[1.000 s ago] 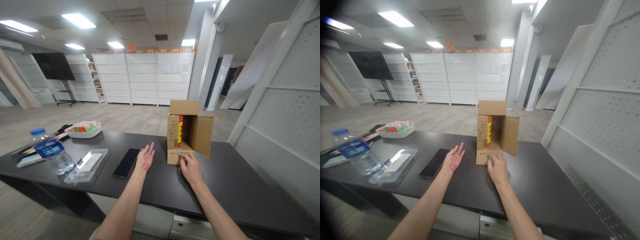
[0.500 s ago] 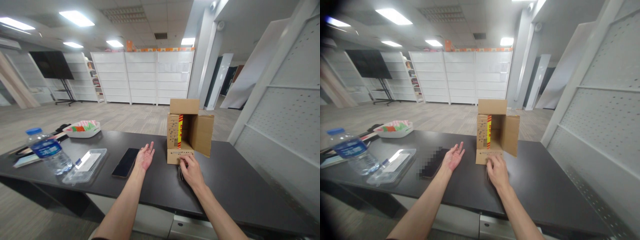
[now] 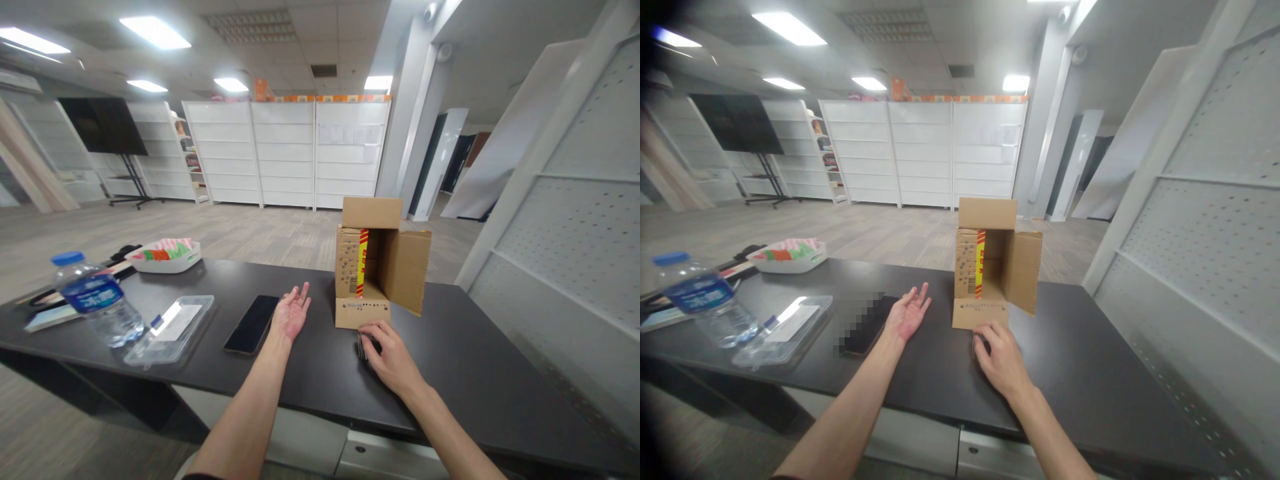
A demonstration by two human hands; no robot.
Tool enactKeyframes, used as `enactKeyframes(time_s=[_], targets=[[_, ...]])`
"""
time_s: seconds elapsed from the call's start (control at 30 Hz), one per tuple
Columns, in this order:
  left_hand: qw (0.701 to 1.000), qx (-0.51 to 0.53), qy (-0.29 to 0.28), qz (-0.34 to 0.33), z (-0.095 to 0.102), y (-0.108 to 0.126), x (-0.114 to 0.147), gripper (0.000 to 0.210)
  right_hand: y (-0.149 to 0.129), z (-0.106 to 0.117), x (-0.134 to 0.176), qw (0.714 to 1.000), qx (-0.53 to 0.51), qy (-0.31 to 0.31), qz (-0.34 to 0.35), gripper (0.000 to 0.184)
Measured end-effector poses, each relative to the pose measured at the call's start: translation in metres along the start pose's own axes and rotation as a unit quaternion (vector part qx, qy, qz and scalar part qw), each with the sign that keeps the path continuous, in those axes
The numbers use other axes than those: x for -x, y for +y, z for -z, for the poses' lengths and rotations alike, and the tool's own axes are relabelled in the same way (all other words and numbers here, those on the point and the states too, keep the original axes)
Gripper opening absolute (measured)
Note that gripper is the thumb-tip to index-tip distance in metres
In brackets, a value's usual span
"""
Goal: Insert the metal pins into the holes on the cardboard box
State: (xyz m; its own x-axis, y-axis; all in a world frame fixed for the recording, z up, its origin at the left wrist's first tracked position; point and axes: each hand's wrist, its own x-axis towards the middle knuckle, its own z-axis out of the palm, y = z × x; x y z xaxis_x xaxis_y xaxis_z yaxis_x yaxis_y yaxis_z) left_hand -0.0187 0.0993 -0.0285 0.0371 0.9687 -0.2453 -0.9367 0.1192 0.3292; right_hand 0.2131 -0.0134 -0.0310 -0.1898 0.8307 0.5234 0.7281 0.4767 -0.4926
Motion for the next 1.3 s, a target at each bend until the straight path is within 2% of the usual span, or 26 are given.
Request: enactKeyframes(time_s=[0.17, 0.4, 0.83, 1.3], targets=[[1.000, -0.020, -0.017, -0.007, 0.000, -0.002, 0.001, 0.028, 0.000, -0.001, 0.003, 1.000, -0.001, 0.027, -0.006, 0.019], [0.996, -0.068, -0.053, -0.038, 0.004, -0.006, -0.001, 0.026, -0.003, -0.005, 0.005, 0.999, 0.053, 0.015, -0.001, 0.018], [0.995, -0.073, -0.039, -0.054, 0.002, -0.009, 0.000, 0.029, -0.003, -0.006, 0.003, 0.996, 0.084, -0.007, 0.017, 0.015], [0.995, -0.076, -0.048, -0.047, 0.003, -0.008, -0.001, 0.029, -0.009, -0.001, 0.003, 0.992, 0.115, -0.041, 0.008, 0.023]])
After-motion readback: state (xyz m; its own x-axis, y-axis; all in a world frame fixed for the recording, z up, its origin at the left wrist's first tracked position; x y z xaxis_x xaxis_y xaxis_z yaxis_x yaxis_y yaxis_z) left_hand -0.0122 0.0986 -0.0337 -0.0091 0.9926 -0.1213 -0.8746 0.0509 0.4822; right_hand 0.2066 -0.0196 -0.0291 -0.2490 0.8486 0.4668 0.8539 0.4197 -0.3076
